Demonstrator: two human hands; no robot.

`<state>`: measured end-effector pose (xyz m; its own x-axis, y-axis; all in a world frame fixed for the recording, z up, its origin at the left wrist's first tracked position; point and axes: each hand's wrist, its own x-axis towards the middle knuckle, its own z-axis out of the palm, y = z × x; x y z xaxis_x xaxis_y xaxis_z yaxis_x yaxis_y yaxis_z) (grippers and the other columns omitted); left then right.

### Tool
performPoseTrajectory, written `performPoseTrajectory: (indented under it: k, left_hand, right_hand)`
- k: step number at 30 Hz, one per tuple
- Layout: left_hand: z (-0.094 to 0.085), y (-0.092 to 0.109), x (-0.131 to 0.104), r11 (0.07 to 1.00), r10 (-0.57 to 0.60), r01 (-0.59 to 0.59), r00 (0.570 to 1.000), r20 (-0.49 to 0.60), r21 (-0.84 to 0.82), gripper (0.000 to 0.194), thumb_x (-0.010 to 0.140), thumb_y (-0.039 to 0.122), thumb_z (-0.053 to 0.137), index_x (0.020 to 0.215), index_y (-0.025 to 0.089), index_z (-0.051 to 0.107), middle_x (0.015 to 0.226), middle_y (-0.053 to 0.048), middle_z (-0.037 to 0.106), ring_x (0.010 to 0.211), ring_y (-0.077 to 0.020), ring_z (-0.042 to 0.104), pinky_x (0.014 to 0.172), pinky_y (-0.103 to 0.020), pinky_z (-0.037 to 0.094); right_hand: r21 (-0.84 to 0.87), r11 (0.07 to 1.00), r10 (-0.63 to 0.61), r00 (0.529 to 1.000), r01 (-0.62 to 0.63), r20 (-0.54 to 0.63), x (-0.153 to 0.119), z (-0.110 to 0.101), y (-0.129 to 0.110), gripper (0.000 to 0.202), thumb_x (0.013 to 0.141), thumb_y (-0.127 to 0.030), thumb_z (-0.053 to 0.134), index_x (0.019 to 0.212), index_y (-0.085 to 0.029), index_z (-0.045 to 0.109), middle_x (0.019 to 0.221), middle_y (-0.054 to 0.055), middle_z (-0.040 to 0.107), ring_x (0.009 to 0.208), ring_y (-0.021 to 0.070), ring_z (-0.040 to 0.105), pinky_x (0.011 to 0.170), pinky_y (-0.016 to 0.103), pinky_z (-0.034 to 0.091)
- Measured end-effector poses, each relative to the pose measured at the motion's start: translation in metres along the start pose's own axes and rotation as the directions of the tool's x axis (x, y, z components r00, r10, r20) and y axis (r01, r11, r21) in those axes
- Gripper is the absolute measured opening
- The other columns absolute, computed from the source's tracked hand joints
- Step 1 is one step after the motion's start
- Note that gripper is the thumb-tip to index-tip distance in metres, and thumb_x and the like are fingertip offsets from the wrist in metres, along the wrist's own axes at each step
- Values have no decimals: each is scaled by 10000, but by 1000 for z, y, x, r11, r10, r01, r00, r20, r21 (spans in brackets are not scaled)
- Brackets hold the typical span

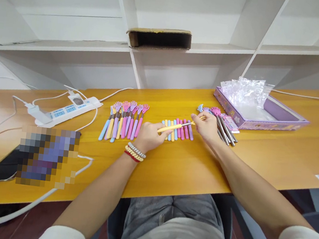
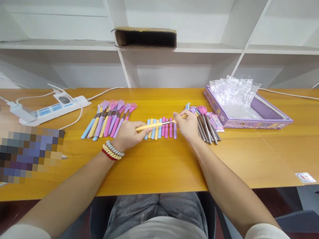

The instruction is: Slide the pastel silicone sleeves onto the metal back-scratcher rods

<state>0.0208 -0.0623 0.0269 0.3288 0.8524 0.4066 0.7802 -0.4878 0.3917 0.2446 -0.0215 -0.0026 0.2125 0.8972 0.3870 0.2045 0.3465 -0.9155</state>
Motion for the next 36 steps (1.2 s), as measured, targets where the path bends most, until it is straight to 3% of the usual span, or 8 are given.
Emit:
performPoseTrajectory:
  k: [5, 9, 12, 16, 20, 26, 31, 36]
  left_hand:
    - [2, 0, 2, 1000, -21, 21, 998, 53, 9, 397, 837, 500, 522, 673, 166, 662, 544, -17, 588, 496, -123, 465, 517, -260, 267]
    - [-1, -9, 6, 1000, 16, -15, 996, 91, -9, 401, 854, 491, 502, 666, 167, 646, 555, -7, 580, 512, -116, 465, 524, -255, 260]
    - [-6, -19, 8, 999, 47, -48, 995, 85, 8, 383, 850, 469, 512, 650, 166, 634, 560, 1, 574, 523, -108, 464, 547, -252, 275]
    - [-12, -30, 7, 998, 61, -63, 994, 90, 14, 405, 835, 503, 525, 633, 167, 627, 530, 13, 545, 507, -100, 443, 547, -248, 281]
    - [-13, -33, 6, 997, 69, -70, 992, 101, 10, 418, 826, 520, 531, 620, 166, 614, 516, 17, 529, 499, -98, 436, 543, -245, 283]
    - [-8, -26, 4, 998, 66, -67, 993, 95, 7, 389, 815, 480, 549, 597, 163, 605, 511, 17, 531, 495, -98, 434, 539, -252, 276]
    - [-9, -18, 3, 999, 38, -36, 996, 84, -29, 354, 810, 435, 560, 593, 160, 614, 497, 26, 518, 473, -91, 406, 517, -253, 264]
    - [-9, -17, 4, 999, 45, -45, 992, 121, -5, 365, 845, 439, 525, 621, 164, 614, 527, 20, 526, 503, -102, 431, 530, -257, 266]
  right_hand:
    - [43, 996, 70, 997, -72, 43, 2, -4, -6, 303, 719, -378, 671, 577, -197, 473, 411, -47, 451, 373, 90, 407, 396, 224, 278]
    - [148, 972, 159, 973, -184, 169, 6, -11, -15, 193, 697, -314, 647, 609, -186, 531, 428, -21, 523, 363, 84, 393, 374, 216, 230]
    - [212, 942, 179, 925, -259, 334, 7, -18, -19, 120, 647, -253, 668, 663, -172, 582, 496, 5, 603, 352, 78, 398, 364, 218, 230]
    - [169, 922, 214, 823, -348, 527, 7, -24, -21, 140, 610, -228, 704, 680, -158, 604, 570, 33, 657, 374, 76, 434, 373, 217, 268]
    - [102, 944, 185, 759, -313, 624, 4, -23, -22, 82, 648, -210, 654, 693, -146, 630, 518, 8, 607, 396, 80, 471, 386, 211, 261]
    - [70, 975, 136, 814, -212, 565, -2, -17, -21, 102, 660, -230, 636, 607, -155, 592, 461, -24, 526, 404, 88, 470, 403, 223, 302]
    - [108, 966, 150, 852, -234, 501, -5, -15, -25, 136, 648, -262, 643, 587, -166, 569, 457, -31, 513, 415, 99, 478, 432, 239, 350]
    - [120, 948, 206, 853, -296, 479, -5, -15, -27, 152, 627, -283, 657, 590, -165, 569, 449, -23, 510, 413, 106, 476, 433, 241, 343]
